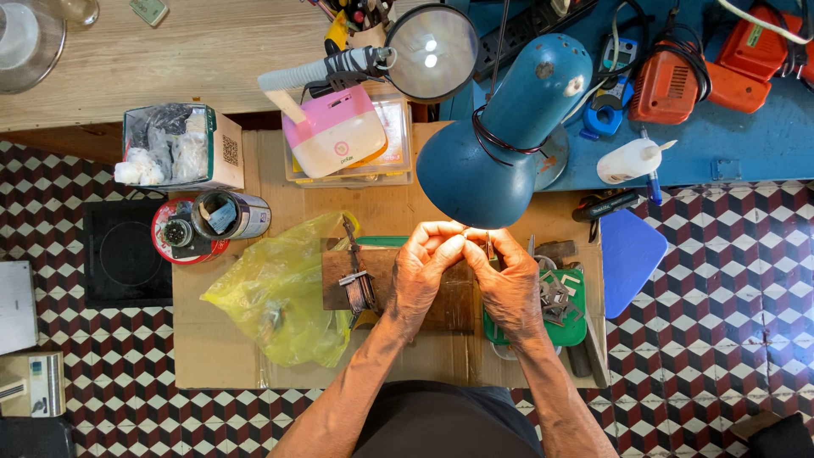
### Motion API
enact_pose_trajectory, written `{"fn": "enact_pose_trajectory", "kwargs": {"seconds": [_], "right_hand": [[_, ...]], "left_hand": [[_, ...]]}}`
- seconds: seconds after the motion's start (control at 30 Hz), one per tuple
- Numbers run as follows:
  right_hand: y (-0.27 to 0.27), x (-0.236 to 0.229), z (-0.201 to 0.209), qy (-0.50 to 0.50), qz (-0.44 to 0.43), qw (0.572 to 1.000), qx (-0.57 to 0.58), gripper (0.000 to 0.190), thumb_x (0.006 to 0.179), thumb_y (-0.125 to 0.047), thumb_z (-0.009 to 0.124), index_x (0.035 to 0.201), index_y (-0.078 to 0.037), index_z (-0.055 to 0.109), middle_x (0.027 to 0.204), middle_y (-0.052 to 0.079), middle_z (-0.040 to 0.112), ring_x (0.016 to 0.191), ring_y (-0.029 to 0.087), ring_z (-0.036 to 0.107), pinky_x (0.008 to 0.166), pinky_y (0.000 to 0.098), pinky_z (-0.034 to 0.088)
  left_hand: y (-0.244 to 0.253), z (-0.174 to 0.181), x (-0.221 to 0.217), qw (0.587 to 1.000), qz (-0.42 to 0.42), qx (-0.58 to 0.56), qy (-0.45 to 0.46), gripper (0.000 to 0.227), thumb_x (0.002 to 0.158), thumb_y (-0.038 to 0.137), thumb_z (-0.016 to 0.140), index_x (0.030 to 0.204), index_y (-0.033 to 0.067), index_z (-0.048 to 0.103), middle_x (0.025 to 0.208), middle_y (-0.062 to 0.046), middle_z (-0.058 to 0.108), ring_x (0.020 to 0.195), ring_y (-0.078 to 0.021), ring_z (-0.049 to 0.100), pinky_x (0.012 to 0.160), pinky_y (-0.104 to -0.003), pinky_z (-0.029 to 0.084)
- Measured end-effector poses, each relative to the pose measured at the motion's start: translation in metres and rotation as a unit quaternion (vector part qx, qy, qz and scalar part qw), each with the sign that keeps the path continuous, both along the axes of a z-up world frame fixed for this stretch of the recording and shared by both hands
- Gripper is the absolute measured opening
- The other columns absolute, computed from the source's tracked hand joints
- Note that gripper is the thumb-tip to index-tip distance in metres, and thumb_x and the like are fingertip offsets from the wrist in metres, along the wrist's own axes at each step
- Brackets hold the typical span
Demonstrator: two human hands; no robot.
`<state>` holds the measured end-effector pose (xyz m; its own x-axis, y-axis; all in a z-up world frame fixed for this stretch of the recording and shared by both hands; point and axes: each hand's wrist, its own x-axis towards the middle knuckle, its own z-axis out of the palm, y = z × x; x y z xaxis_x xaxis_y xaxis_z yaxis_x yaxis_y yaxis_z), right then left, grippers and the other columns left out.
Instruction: The person assembles small metal pieces into a rectangular frame using a utility knife to trim edges and a wooden jig to hold the components. They repeatedly pick up metal pieces, fit them into the jig, and adjust the assembly by hand.
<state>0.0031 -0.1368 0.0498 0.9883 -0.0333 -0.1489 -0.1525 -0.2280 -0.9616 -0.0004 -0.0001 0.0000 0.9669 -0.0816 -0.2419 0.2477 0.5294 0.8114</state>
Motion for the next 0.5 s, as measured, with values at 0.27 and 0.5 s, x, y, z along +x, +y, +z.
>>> {"fn": "enact_pose_trajectory", "kwargs": {"seconds": [0.27,0.5], "right_hand": [[-0.0001,-0.0003,-0.0006,-0.019,0.001,1.000,-0.006,0.014,0.097,-0.011,0.071,0.110,-0.006,0.072,0.096,-0.002,0.073,0.091,0.004,0.064,0.082,0.0218,0.053],[-0.0019,-0.0036,-0.0032,-0.019,-0.009,1.000,-0.014,0.014,0.097,-0.010,0.072,0.110,-0.006,0.073,0.091,-0.004,0.070,0.083,0.004,0.059,0.075,0.0209,0.050]], "left_hand": [[-0.0018,0.0004,0.0013,1.000,0.005,-0.003,-0.002,0.022,0.101,0.007,0.064,0.120,-0.0014,0.059,0.118,-0.013,0.070,0.108,-0.0169,0.069,0.099,-0.031,0.057],[-0.0022,0.0033,-0.0007,1.000,-0.002,0.005,0.002,0.022,0.101,0.006,0.064,0.121,-0.0010,0.059,0.118,-0.013,0.070,0.109,-0.0172,0.069,0.100,-0.031,0.056]]}}
